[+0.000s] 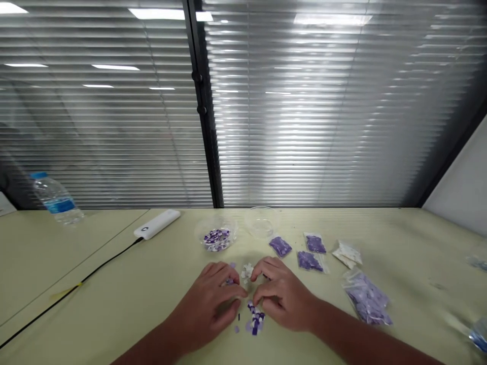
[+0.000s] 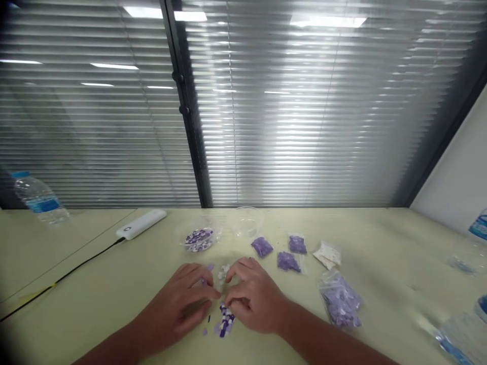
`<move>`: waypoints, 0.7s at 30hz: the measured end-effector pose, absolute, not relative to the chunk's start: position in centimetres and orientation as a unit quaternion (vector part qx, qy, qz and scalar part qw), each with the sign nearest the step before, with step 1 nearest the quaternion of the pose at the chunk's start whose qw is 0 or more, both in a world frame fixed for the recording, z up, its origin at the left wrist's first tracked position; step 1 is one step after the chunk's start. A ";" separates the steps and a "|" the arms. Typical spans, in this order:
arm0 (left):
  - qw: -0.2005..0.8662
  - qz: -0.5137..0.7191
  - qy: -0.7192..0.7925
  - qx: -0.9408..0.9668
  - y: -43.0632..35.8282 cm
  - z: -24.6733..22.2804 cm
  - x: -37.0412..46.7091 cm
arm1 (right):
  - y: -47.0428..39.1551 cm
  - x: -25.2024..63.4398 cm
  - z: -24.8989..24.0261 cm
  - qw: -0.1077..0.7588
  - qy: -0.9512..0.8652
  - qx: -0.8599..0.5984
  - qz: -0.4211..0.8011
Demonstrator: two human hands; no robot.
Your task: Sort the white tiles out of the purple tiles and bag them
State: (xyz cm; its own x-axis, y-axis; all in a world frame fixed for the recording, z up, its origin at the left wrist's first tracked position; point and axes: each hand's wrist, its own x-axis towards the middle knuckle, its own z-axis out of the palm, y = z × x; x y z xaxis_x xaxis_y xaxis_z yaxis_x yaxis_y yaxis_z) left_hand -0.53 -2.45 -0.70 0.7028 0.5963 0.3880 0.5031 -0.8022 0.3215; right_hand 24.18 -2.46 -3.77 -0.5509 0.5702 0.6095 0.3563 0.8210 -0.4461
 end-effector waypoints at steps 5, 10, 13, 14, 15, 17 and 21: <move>0.096 0.225 0.270 0.931 -2.3 -0.6 -0.9 | -2.5 24.3 -3.9 0.381 -0.875 -0.268 0.131; 0.082 0.226 0.258 0.936 -2.5 -1.0 -0.9 | -2.6 24.1 -3.8 0.382 -0.873 -0.276 0.126; 0.080 0.229 0.266 0.933 -2.5 -1.0 -0.9 | -2.8 23.9 -3.7 0.384 -0.873 -0.280 0.108; 0.079 0.232 0.269 0.932 -2.4 -1.0 -0.9 | -2.9 23.9 -3.7 0.386 -0.873 -0.282 0.101; 0.080 0.234 0.270 0.931 -2.4 -1.0 -0.9 | -2.9 23.9 -3.8 0.389 -0.871 -0.285 0.095; 0.081 0.238 0.274 0.928 -2.3 -1.0 -0.9 | -3.1 23.9 -3.8 0.397 -0.866 -0.293 0.084; 0.088 0.242 0.283 0.924 -2.4 -0.9 -0.8 | -3.5 23.9 -4.0 0.410 -0.857 -0.304 0.072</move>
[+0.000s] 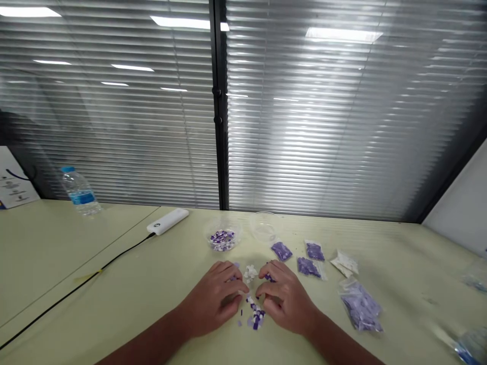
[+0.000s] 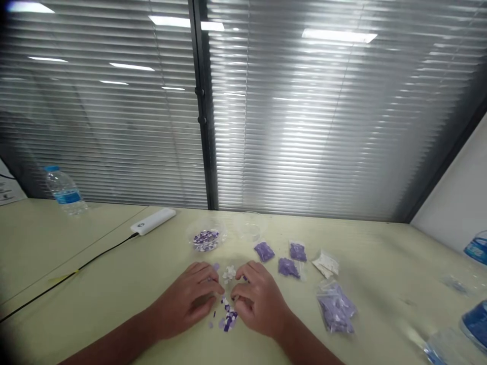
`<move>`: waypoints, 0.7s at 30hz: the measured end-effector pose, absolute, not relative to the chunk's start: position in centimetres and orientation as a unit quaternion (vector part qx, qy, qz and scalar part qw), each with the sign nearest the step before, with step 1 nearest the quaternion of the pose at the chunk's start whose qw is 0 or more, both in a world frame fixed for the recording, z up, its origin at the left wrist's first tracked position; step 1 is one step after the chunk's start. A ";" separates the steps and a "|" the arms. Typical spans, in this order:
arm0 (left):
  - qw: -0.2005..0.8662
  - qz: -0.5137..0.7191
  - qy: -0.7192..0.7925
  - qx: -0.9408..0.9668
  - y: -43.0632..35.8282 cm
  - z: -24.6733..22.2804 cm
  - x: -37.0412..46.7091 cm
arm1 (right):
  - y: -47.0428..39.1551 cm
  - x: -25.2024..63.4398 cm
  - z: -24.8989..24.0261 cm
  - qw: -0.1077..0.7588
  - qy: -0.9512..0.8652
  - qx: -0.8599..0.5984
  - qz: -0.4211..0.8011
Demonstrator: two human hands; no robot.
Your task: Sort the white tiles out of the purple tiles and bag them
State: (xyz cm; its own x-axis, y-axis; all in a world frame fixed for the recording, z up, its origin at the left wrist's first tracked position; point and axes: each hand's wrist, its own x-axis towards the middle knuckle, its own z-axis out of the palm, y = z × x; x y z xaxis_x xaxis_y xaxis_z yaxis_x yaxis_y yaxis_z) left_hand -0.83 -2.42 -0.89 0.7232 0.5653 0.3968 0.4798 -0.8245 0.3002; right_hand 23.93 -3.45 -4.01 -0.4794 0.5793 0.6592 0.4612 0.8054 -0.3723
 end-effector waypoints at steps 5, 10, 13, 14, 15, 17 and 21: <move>0.095 0.234 0.280 0.926 -2.6 -0.8 -0.8 | -4.3 23.4 -3.8 0.393 -0.866 -0.297 0.084; 0.099 0.232 0.287 0.924 -2.5 -0.7 -0.9 | -4.6 23.3 -3.5 0.365 -0.873 -0.306 0.105; 0.110 0.238 0.290 0.920 -2.4 -0.8 -1.0 | -4.3 23.5 -3.6 0.356 -0.870 -0.322 0.112; 0.114 0.237 0.291 0.920 -2.4 -0.8 -1.0 | -4.2 23.5 -3.7 0.354 -0.869 -0.325 0.115; 0.117 0.234 0.293 0.920 -2.4 -0.9 -1.0 | -4.1 23.5 -3.8 0.354 -0.869 -0.327 0.117; 0.115 0.229 0.302 0.918 -2.4 -0.9 -1.0 | -3.9 23.6 -4.0 0.357 -0.866 -0.329 0.116; 0.080 0.235 0.334 0.909 -2.2 -1.0 -1.0 | -3.9 23.6 -4.0 0.358 -0.861 -0.344 0.108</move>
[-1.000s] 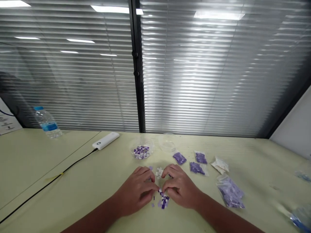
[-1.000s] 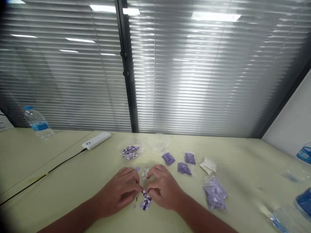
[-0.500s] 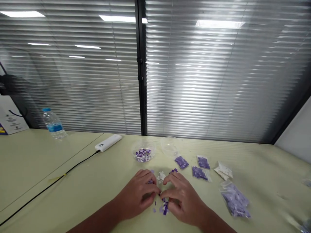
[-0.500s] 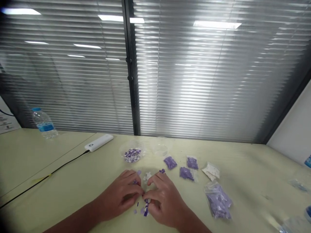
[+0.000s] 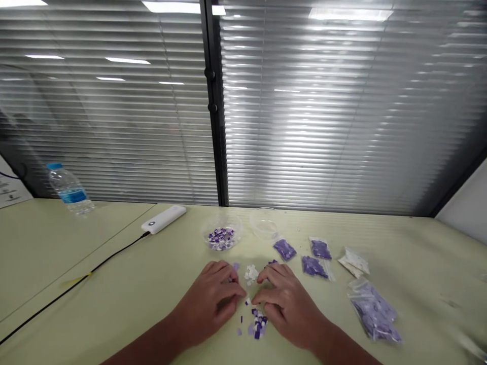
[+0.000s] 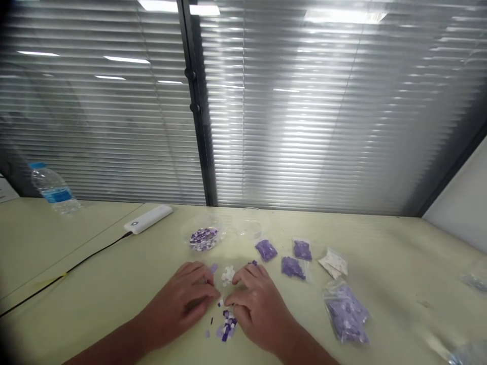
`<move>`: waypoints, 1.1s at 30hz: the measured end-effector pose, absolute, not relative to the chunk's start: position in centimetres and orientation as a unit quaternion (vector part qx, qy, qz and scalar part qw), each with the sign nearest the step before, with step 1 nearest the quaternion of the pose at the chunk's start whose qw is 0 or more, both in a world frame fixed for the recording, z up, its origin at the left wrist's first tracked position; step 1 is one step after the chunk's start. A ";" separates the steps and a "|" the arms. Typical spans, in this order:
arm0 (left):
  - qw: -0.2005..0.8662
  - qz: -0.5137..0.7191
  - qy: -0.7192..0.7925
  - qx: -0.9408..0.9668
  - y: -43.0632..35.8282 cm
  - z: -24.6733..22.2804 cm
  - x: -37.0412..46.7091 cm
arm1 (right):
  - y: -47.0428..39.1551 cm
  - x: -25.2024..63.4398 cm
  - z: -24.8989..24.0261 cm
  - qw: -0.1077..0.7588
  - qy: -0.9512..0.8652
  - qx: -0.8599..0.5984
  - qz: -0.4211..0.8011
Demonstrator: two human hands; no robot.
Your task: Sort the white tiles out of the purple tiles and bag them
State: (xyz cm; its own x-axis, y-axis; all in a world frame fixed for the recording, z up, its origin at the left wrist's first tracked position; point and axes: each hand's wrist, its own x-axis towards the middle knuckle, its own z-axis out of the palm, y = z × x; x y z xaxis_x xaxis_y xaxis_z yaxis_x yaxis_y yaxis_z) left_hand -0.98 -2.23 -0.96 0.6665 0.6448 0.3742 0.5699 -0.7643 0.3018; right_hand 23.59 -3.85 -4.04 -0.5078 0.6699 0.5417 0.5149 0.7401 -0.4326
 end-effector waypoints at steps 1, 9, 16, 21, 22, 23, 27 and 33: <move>0.069 0.239 0.341 0.907 -2.1 -0.9 -1.0 | -3.9 23.6 -4.0 0.357 -0.860 -0.350 0.107; 0.035 0.239 0.355 0.903 -1.8 -0.9 -1.3 | -4.0 23.4 -4.0 0.348 -0.855 -0.370 0.107; 0.021 0.265 0.373 0.889 -1.9 -0.7 -1.6 | -4.1 23.5 -3.5 0.346 -0.853 -0.367 0.134; 0.082 0.212 0.278 0.933 -3.0 -0.4 -1.1 | -4.2 23.7 -3.1 0.315 -0.867 -0.362 0.135; 0.087 0.206 0.274 0.936 -3.1 -0.4 -1.0 | -4.2 23.7 -3.1 0.315 -0.864 -0.368 0.134; 0.089 0.203 0.273 0.936 -3.2 -0.4 -0.9 | -4.2 23.7 -3.1 0.316 -0.862 -0.372 0.134; 0.082 0.210 0.293 0.929 -3.1 -0.5 -0.7 | -4.1 23.6 -3.3 0.317 -0.858 -0.383 0.125; 0.098 0.210 0.291 0.928 -3.1 -0.5 -0.9 | -4.2 23.9 -3.4 0.359 -0.847 -0.371 0.128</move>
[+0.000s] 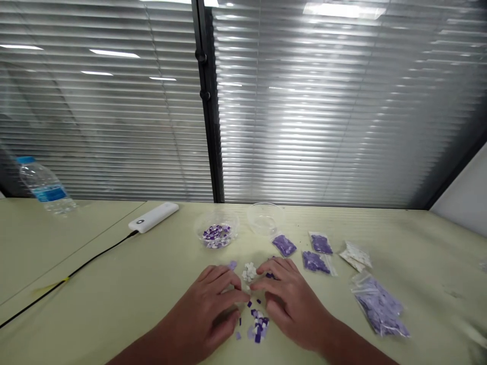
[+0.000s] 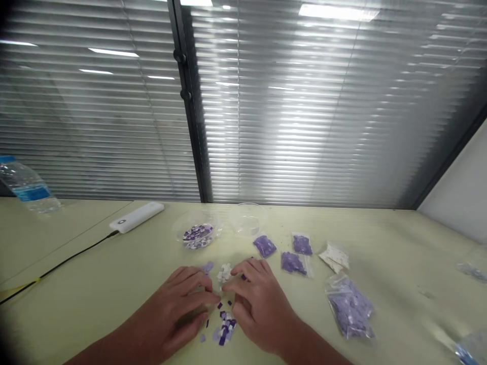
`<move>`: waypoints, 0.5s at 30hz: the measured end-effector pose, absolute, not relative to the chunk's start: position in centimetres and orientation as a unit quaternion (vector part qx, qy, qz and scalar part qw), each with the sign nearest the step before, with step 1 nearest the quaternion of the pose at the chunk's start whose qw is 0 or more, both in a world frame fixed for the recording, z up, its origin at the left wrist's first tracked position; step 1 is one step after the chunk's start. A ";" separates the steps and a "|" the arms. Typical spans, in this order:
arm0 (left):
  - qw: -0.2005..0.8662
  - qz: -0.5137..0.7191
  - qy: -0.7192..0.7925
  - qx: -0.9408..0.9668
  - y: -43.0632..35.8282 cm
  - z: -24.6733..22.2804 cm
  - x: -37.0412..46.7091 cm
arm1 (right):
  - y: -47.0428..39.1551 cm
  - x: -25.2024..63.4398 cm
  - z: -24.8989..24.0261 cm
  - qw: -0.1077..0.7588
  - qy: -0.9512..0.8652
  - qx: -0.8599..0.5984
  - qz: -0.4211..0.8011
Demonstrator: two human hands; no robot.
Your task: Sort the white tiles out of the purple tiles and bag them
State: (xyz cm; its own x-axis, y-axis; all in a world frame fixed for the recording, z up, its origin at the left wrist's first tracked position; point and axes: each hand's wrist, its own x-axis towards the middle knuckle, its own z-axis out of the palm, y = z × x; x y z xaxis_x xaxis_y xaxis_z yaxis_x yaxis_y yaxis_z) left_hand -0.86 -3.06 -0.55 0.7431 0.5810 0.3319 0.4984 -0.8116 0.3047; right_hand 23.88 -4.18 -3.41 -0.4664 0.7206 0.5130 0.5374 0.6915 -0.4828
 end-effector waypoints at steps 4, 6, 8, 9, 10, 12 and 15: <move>0.107 0.217 0.313 0.919 -3.1 -0.7 -1.0 | -4.2 24.1 -3.6 0.366 -0.857 -0.341 0.125; 0.113 0.201 0.320 0.919 -3.0 -0.7 -1.1 | -3.9 24.3 -3.9 0.356 -0.859 -0.350 0.108; 0.116 0.193 0.323 0.919 -3.0 -0.6 -1.1 | -3.4 24.8 -4.2 0.355 -0.847 -0.390 0.072; 0.117 0.192 0.322 0.920 -3.0 -0.5 -1.1 | -3.2 25.1 -4.3 0.358 -0.834 -0.416 0.051; 0.119 0.192 0.316 0.922 -3.0 -0.4 -1.1 | -3.0 25.4 -4.4 0.365 -0.822 -0.436 0.032; 0.124 0.194 0.293 0.928 -3.0 -0.1 -1.1 | -2.8 26.0 -4.4 0.377 -0.807 -0.453 0.013; 0.133 0.192 0.271 0.934 -3.2 0.1 -1.1 | -3.0 26.1 -4.1 0.371 -0.839 -0.396 0.043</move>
